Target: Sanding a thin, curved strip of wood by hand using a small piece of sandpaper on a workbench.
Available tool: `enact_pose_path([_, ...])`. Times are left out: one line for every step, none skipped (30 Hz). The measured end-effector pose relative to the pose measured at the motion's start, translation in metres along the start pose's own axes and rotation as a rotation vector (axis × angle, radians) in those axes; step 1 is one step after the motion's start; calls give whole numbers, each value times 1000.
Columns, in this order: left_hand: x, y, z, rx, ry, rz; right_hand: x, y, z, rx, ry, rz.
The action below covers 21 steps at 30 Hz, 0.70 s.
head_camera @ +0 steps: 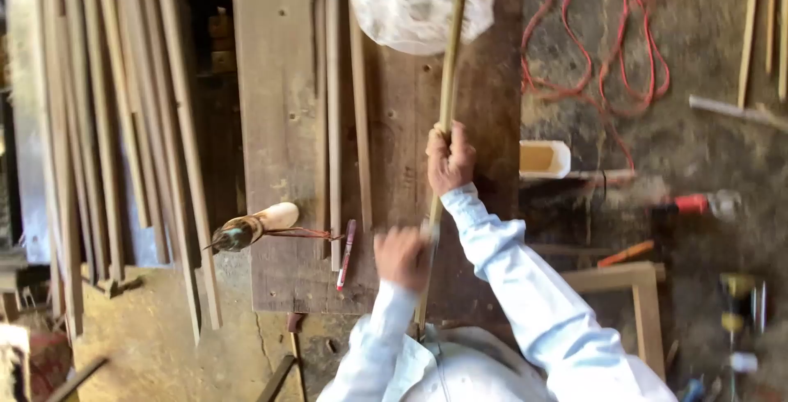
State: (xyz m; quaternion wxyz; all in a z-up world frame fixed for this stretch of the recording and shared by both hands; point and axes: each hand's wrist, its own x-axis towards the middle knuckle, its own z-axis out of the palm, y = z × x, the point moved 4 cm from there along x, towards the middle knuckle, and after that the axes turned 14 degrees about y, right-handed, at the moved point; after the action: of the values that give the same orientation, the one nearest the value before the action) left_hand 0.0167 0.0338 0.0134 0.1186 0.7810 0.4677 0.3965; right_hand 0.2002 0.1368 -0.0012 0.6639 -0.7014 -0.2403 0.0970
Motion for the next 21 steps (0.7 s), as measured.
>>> enact_pose_path([-23, 4, -22, 17, 18, -3, -1, -1, 4, 17, -17, -5])
enact_pose_path([-47, 8, -39, 31, -12, -26, 0, 1, 6, 11, -14, 3])
enact_pose_path([-76, 13, -56, 21, -68, -42, -2, 6, -3, -17, 16, 18])
enact_pose_path([-51, 17, -53, 15, -78, -37, 3, -2, -2, -23, 27, 21])
enact_pose_path([-32, 25, -48, 44, -137, -88, 4, -11, -2, -31, -41, 11])
enact_pose_path([-14, 31, -45, 71, -196, -139, 4, -21, -1, -40, -108, 0])
enact_pose_path([6, 27, -27, 75, -186, -143, 4, -18, 0, -35, -117, -5])
enact_pose_path([28, 25, -13, 61, -104, -98, 4, -16, 2, -32, -118, -8])
enact_pose_path([47, 24, 1, 45, -28, -54, 4, -14, -1, -36, -117, -8])
enact_pose_path([34, 27, -13, 46, -24, -60, 3, -15, -5, -37, -124, -10])
enact_pose_path([21, 25, -24, 67, -104, -89, 3, -17, -3, -48, -121, -48])
enact_pose_path([9, 25, -34, 86, -184, -119, 4, -19, -1, -57, -117, -86])
enact_pose_path([3, 28, -46, 86, -193, -108, 3, -20, 3, -55, -104, -80])
enact_pose_path([-3, 30, -57, 71, -170, -112, 3, -19, 8, -40, -116, -80])
enact_pose_path([-16, 38, -67, 42, -161, -129, 1, -15, 0, -46, -128, -75])
enact_pose_path([-5, 37, -48, 28, -182, -130, 0, -9, -6, -67, -116, -65])
enact_pose_path([10, 32, -31, 32, -112, -109, 1, -4, -2, -74, -55, -39])
enact_pose_path([25, 28, -16, 36, -43, -89, 0, -1, 1, -82, 5, -13])
enact_pose_path([36, 27, -17, 34, -45, -85, 0, -5, 4, -82, 10, -12])
enact_pose_path([47, 29, -18, 67, -43, -37, 0, -9, 7, -110, -12, -33])
enact_pose_path([56, 35, -18, 98, -43, 3, 0, -14, 6, -145, -41, -51])
